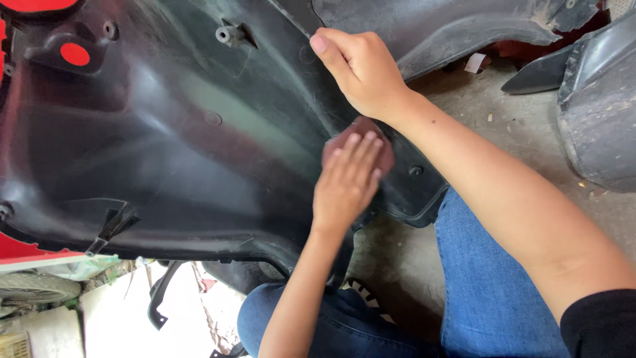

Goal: The person sits on the floor and sands a black motorcycle fairing with a sanding block. They hold the part steady with one hand while rubbing the surface with the other, focusing on the edges and contours.

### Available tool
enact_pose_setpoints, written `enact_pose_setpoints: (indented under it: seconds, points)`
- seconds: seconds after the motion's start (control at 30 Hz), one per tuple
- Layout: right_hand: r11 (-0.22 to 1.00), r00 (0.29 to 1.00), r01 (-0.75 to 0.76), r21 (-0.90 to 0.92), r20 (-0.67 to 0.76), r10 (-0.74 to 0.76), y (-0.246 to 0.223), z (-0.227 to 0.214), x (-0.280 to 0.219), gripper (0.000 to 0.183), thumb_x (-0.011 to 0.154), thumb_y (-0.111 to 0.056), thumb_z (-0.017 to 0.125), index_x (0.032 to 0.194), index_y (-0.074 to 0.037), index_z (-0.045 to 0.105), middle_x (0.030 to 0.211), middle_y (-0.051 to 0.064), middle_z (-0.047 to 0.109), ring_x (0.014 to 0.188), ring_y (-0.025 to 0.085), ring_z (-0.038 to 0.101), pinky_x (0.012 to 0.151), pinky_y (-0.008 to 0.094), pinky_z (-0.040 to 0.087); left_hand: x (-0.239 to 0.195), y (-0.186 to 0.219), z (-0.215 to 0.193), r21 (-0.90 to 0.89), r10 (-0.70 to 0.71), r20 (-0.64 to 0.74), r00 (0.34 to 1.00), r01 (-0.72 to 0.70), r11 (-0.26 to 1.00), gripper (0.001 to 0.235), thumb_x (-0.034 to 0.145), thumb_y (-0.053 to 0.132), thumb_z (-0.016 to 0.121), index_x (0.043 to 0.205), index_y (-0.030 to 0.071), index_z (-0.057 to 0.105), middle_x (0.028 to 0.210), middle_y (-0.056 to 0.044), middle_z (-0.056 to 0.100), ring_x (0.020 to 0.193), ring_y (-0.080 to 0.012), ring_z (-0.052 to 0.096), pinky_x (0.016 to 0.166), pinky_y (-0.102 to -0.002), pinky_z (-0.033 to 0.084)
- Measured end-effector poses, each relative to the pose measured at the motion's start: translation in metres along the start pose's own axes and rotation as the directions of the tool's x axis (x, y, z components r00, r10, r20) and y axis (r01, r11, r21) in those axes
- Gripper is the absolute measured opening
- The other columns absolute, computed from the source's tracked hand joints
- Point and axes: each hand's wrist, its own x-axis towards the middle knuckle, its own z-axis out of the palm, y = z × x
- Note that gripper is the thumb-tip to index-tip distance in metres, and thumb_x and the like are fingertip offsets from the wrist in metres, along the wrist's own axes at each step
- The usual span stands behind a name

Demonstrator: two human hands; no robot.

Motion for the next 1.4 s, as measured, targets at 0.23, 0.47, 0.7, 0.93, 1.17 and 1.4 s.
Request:
enact_pose_setpoints:
  seconds: [0.23, 0.47, 0.7, 0.93, 1.17, 1.4]
  points:
    - [0.999, 1.0, -0.003, -0.042, 0.022, 0.004, -0.002, -0.002, 0.0, 0.048, 0.116, -0.038, 0.045, 0.087, -0.001, 0.052, 0.061, 0.015, 0.039, 0.054, 0.031, 0.039, 0.055, 0.041, 0.035, -0.022, 0.029, 0.014, -0.254, 0.285, 0.055, 0.957, -0.263, 0.931, 0.066, 0.099, 0.042, 0.068, 0.154, 0.01, 0.053, 0.16, -0.01, 0.048, 0.151, -0.0274, 0.041, 0.125, -0.044, 0.034]
    - [0.999, 1.0, 0.029, -0.025, -0.002, -0.03, -0.001, -0.001, -0.001, 0.046, 0.117, -0.038, 0.046, 0.092, 0.0, 0.054, 0.065, 0.016, 0.041, 0.057, 0.032, 0.04, 0.057, 0.041, 0.036, -0.008, 0.015, -0.02, -0.189, 0.223, 0.18, 0.958, -0.189, 0.964, 0.063, 0.095, 0.038, 0.071, 0.151, 0.016, 0.054, 0.157, -0.003, 0.05, 0.146, -0.0242, 0.044, 0.123, -0.045, 0.034]
    - [0.998, 0.997, 0.067, 0.005, -0.026, -0.066, 0.0, 0.0, -0.003, 0.046, 0.12, -0.04, 0.046, 0.102, 0.0, 0.06, 0.071, 0.016, 0.045, 0.061, 0.031, 0.043, 0.06, 0.04, 0.039, -0.023, 0.002, 0.003, -0.223, 0.108, 0.06, 0.992, -0.092, 0.971, 0.062, 0.101, 0.042, 0.067, 0.156, 0.018, 0.051, 0.164, 0.0, 0.048, 0.155, -0.0194, 0.04, 0.128, -0.039, 0.032]
    - [0.999, 1.0, -0.005, -0.038, 0.006, 0.005, 0.003, -0.001, -0.004, 0.048, 0.119, -0.04, 0.045, 0.095, 0.001, 0.055, 0.068, 0.016, 0.038, 0.061, 0.03, 0.037, 0.06, 0.04, 0.036, -0.036, 0.041, 0.009, -0.329, 0.334, 0.062, 0.94, -0.297, 0.897, 0.064, 0.099, 0.042, 0.066, 0.155, 0.015, 0.051, 0.161, -0.006, 0.048, 0.152, -0.0244, 0.041, 0.126, -0.042, 0.032]
    - [0.999, 1.0, 0.027, -0.023, -0.014, -0.027, 0.003, 0.001, -0.004, 0.048, 0.119, -0.041, 0.044, 0.099, 0.0, 0.058, 0.068, 0.015, 0.039, 0.06, 0.027, 0.037, 0.059, 0.039, 0.036, -0.016, 0.013, -0.012, -0.16, 0.176, 0.157, 0.972, -0.151, 0.975, 0.066, 0.097, 0.043, 0.067, 0.156, 0.019, 0.048, 0.163, -0.001, 0.044, 0.153, -0.0234, 0.039, 0.127, -0.041, 0.032]
    - [0.998, 0.998, 0.054, -0.02, 0.017, -0.054, 0.008, -0.005, -0.013, 0.051, 0.121, -0.043, 0.043, 0.098, 0.0, 0.057, 0.071, 0.013, 0.04, 0.062, 0.025, 0.038, 0.06, 0.039, 0.037, -0.038, 0.023, 0.007, 0.049, 0.377, 0.071, 0.924, -0.38, 0.924, 0.063, 0.099, 0.03, 0.063, 0.159, 0.022, 0.047, 0.166, -0.002, 0.04, 0.153, -0.0234, 0.038, 0.128, -0.042, 0.031]
